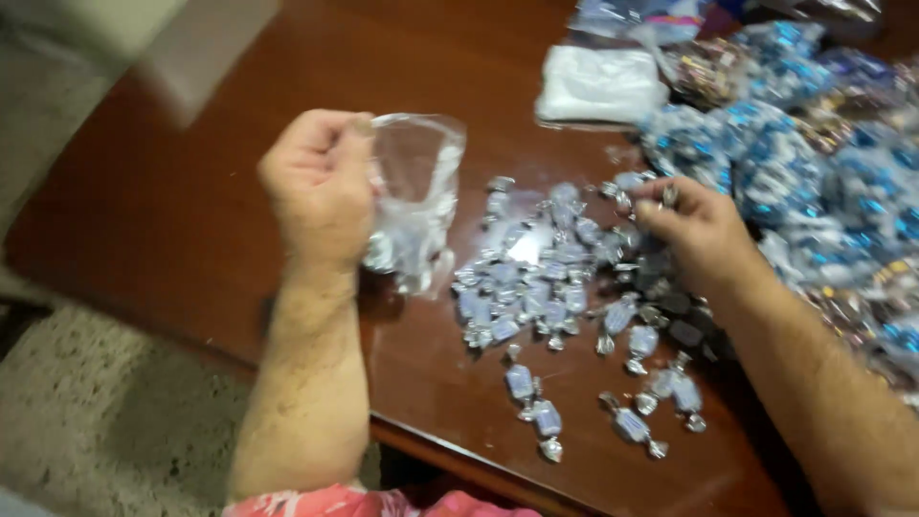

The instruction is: Packaging small wrapped candies into plastic bags

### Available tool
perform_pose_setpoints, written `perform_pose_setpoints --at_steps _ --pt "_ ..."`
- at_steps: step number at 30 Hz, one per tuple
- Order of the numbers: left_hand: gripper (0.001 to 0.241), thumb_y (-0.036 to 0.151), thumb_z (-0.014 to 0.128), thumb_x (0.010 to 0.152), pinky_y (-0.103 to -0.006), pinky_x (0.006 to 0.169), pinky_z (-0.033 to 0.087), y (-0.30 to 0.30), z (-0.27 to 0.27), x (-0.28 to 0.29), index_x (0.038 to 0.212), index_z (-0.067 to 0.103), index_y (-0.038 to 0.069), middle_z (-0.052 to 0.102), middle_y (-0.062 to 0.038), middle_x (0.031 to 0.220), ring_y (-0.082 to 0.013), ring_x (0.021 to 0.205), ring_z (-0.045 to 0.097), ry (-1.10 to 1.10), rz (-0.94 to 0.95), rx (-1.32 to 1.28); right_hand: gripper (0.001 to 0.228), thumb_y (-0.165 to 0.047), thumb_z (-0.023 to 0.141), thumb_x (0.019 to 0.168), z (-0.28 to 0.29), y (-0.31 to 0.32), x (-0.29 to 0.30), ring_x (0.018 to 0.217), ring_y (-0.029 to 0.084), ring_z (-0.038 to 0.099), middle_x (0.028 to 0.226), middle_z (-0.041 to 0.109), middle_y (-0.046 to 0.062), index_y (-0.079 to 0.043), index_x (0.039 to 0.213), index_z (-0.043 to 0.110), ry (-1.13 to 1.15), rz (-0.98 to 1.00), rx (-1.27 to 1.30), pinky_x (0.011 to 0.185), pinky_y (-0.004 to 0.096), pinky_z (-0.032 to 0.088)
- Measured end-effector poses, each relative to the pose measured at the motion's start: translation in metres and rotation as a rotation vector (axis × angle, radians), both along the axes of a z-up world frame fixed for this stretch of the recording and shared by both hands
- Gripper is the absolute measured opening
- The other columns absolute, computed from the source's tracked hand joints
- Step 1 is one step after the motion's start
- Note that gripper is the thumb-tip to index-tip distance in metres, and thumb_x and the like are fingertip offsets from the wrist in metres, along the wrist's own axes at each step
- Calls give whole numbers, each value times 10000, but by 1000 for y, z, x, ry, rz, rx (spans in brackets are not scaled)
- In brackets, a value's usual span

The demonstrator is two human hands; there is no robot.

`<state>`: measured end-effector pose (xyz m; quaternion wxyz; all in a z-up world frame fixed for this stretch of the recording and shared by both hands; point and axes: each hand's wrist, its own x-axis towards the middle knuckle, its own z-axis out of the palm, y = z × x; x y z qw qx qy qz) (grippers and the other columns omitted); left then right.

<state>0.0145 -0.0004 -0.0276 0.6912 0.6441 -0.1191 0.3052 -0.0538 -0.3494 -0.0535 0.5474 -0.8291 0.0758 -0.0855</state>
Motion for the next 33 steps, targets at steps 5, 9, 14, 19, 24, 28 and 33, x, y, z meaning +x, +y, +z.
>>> perform_pose_setpoints --at_steps 5,9,14,19,24,28,33 --pt "94 -9 655 1002 -238 449 417 3 0 0 988 747 -27 502 -86 493 -129 447 538 4 29 54 390 -288 651 963 26 -7 -2 760 187 656 905 648 134 -39 1263 660 108 -2 445 626 338 552" --pt "130 47 657 1090 -224 493 442 13 -6 1 1023 711 -51 513 -114 507 -132 468 554 32 16 100 397 -251 588 1017 17 -27 8 937 367 755 1109 711 279 62 1261 577 145 100 764 819 535 634" --pt "141 59 677 1077 -222 487 444 10 -6 2 1003 708 -57 517 -115 498 -130 457 546 20 39 92 439 -262 619 987 17 -23 7 981 340 749 1143 717 256 57 1287 587 150 145 759 862 479 632" --pt "180 127 661 1053 -252 554 423 2 12 -12 915 641 13 548 -61 569 -101 513 495 74 67 125 573 -54 609 844 49 -21 4 1053 247 654 1328 628 145 21 1404 518 372 152 516 840 354 561" --pt "180 99 659 1055 -259 535 445 1 16 -15 901 628 12 525 -43 566 -109 503 497 53 16 105 116 -140 700 962 70 -6 -12 778 213 657 863 728 117 -41 916 738 531 232 -337 738 388 581" --pt "174 106 660 1058 -260 538 447 1 16 -16 918 639 5 535 -50 574 -109 511 499 64 11 98 438 -302 725 890 80 17 -21 1264 193 665 1373 688 41 -204 1315 689 719 346 -690 1132 404 508" --pt "182 124 674 1056 -247 561 429 2 15 -17 934 634 -5 554 -65 586 -105 523 504 32 -14 94 179 -280 778 864 49 6 -15 907 203 696 1017 704 -15 -199 1022 758 455 459 -988 790 370 567"
